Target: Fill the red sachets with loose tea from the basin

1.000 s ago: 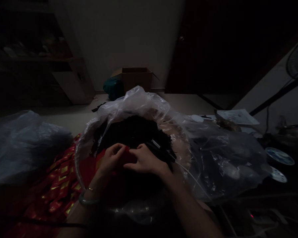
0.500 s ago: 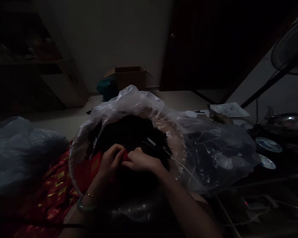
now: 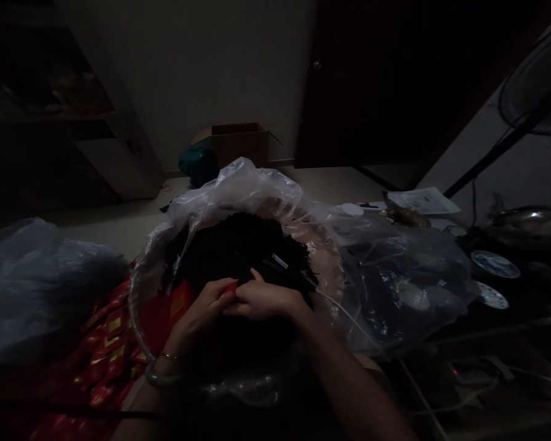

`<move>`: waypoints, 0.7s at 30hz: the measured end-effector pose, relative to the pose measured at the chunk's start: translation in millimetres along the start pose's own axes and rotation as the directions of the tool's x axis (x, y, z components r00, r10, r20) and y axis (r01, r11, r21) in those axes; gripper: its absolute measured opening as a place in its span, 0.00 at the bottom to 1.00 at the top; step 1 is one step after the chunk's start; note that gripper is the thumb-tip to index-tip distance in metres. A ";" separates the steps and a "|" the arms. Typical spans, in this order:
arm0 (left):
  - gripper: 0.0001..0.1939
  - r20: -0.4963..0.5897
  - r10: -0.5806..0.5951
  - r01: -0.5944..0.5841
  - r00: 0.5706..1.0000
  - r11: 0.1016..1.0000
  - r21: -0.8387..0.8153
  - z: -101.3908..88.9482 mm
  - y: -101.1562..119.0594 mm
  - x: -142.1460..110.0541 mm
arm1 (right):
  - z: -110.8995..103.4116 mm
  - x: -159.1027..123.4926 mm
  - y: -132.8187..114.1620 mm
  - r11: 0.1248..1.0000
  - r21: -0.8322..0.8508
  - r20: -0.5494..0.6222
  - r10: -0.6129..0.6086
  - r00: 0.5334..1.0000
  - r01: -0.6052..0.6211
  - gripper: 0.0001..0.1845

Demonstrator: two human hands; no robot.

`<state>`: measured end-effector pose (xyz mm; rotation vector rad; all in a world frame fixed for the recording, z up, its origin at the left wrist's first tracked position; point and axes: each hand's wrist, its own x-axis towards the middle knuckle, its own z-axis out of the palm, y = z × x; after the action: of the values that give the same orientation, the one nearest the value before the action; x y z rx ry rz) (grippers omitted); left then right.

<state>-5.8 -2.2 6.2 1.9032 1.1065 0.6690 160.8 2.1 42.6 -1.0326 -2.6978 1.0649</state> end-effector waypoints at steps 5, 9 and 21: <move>0.17 0.025 -0.064 0.063 0.998 0.997 0.052 -3.4 -1.7 0.1 | -6.1 -1.8 -0.7 0.998 -0.036 0.111 0.054 0.992 -0.051 0.15; 0.18 0.098 -0.118 0.126 0.988 0.989 -0.079 -4.3 -1.6 -1.7 | -8.2 -5.5 -3.8 0.998 -0.038 0.121 0.057 0.991 -0.053 0.15; 0.15 0.023 -0.182 0.178 0.983 0.915 -0.361 -5.8 2.9 0.9 | -14.6 -11.1 -16.9 0.980 0.189 -0.057 -0.050 0.997 0.060 0.15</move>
<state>-8.4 0.1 11.7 1.4661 1.0664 0.7238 164.1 -5.2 66.3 -0.9337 -2.5086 1.2388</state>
